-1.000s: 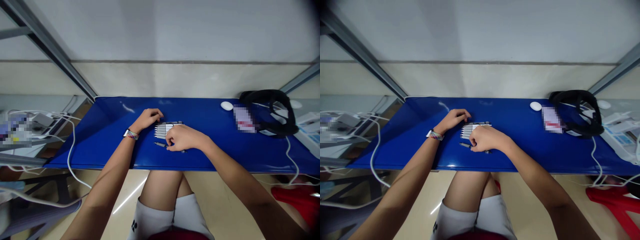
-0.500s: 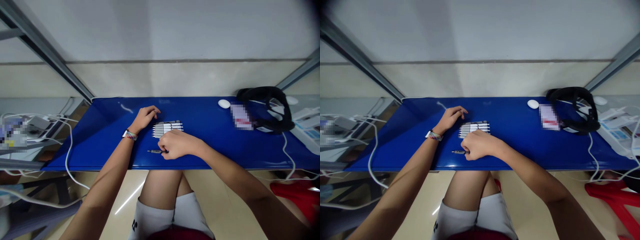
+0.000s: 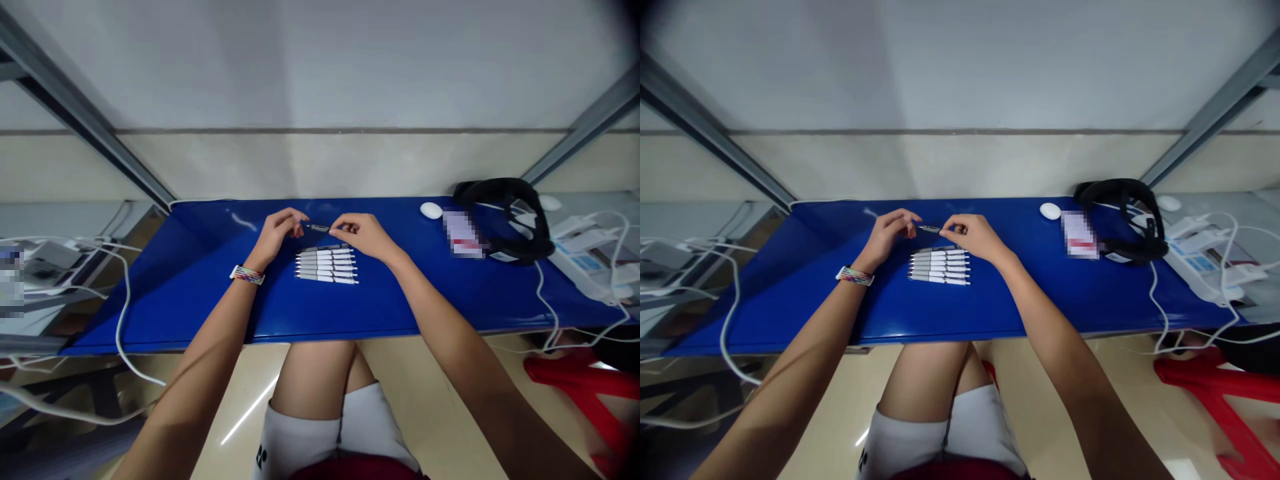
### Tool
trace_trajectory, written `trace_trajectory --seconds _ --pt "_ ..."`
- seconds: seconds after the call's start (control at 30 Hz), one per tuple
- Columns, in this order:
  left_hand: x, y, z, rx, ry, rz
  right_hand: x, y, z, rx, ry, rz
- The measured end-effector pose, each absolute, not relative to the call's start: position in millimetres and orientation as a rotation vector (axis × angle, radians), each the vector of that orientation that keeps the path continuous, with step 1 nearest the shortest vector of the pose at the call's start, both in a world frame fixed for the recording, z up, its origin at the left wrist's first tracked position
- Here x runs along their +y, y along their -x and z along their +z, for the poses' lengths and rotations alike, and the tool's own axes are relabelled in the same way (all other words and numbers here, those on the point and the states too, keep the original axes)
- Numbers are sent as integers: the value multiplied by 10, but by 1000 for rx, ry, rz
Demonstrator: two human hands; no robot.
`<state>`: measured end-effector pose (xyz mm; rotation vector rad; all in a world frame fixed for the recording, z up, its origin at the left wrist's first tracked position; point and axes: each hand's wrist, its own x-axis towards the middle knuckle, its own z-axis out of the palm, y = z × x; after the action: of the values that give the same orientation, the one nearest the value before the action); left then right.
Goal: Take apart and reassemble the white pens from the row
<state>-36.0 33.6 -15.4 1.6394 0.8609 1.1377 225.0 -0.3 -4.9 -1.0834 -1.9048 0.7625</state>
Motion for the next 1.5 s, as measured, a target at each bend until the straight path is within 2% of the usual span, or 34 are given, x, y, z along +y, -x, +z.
trace_trajectory --seconds 0.3,0.57,0.77,1.5 --pt "247 232 -165 881 -1770 990 55 -2220 -143 -1875 1115 745" --pt "323 296 -183 948 -1742 1177 169 -2271 -206 -1328 1071 1168" --pt "339 301 -157 922 -1668 1238 181 -2283 -232 -1162 976 1311" --pt "360 332 -202 978 -1661 1188 240 -2293 -359 -1207 996 1237"
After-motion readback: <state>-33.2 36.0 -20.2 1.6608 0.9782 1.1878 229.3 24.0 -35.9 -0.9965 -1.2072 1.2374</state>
